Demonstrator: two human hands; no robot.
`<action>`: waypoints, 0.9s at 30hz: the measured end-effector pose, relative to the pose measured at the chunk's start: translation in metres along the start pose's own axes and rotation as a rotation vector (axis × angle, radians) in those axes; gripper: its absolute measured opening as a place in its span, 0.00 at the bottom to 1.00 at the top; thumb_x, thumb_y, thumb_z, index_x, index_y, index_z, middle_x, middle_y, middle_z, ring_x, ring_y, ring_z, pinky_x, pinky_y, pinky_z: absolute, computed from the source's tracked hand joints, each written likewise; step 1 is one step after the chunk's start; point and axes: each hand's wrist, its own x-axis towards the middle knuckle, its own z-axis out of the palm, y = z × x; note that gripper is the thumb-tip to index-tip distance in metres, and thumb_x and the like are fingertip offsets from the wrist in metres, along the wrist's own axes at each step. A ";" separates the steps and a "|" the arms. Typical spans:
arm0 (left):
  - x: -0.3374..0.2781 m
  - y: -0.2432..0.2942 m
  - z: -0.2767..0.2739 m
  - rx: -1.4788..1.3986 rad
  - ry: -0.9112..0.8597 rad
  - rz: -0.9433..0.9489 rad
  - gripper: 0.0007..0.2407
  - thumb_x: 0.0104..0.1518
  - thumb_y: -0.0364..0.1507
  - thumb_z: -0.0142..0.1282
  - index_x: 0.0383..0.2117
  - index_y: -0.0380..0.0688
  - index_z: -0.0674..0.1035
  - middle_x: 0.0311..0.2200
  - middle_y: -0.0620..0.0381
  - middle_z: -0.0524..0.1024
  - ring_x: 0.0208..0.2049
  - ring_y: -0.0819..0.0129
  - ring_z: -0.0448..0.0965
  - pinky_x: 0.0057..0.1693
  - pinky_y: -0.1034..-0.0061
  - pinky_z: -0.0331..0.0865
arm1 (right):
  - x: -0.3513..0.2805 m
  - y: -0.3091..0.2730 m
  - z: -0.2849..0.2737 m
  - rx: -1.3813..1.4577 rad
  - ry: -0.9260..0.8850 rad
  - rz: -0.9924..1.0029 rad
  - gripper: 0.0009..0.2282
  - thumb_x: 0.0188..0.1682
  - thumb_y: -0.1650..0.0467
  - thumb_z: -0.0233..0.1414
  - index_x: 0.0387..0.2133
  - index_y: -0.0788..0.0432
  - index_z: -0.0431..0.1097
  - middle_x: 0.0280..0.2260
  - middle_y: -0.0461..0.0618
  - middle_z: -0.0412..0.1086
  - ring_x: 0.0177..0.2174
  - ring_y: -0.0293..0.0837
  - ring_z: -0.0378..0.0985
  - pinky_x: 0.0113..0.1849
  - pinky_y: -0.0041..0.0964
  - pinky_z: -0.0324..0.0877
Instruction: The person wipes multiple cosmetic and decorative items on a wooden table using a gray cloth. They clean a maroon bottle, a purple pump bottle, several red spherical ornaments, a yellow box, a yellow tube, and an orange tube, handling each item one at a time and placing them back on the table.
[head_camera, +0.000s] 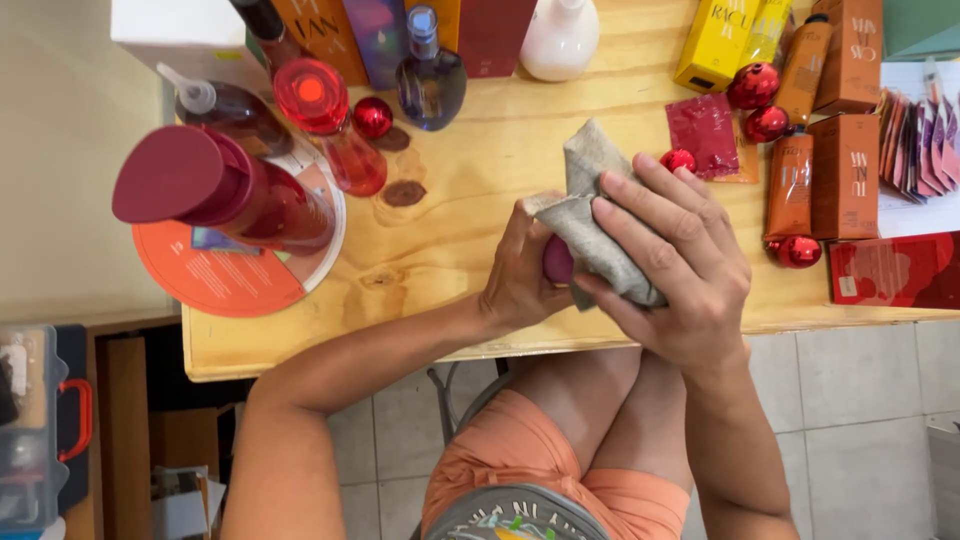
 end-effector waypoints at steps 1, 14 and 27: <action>0.001 -0.003 0.000 -0.029 0.015 0.016 0.28 0.55 0.42 0.65 0.55 0.41 0.66 0.52 0.39 0.65 0.51 0.46 0.72 0.53 0.57 0.72 | 0.000 0.000 0.005 -0.038 0.064 -0.027 0.16 0.55 0.66 0.56 0.49 0.69 0.72 0.52 0.66 0.71 0.55 0.69 0.75 0.59 0.61 0.69; 0.013 0.004 0.002 -0.050 0.157 0.058 0.35 0.48 0.41 0.73 0.60 0.40 0.66 0.52 0.45 0.68 0.54 0.51 0.75 0.59 0.57 0.72 | -0.107 0.046 0.061 0.049 0.370 0.246 0.16 0.52 0.68 0.62 0.45 0.72 0.73 0.41 0.64 0.74 0.41 0.63 0.76 0.48 0.58 0.71; 0.008 -0.003 0.006 -0.037 0.149 0.078 0.36 0.47 0.42 0.72 0.59 0.37 0.65 0.52 0.43 0.67 0.54 0.49 0.74 0.60 0.57 0.69 | -0.039 0.003 0.025 0.436 0.414 0.475 0.21 0.45 0.74 0.66 0.45 0.79 0.67 0.46 0.68 0.64 0.52 0.63 0.71 0.58 0.54 0.68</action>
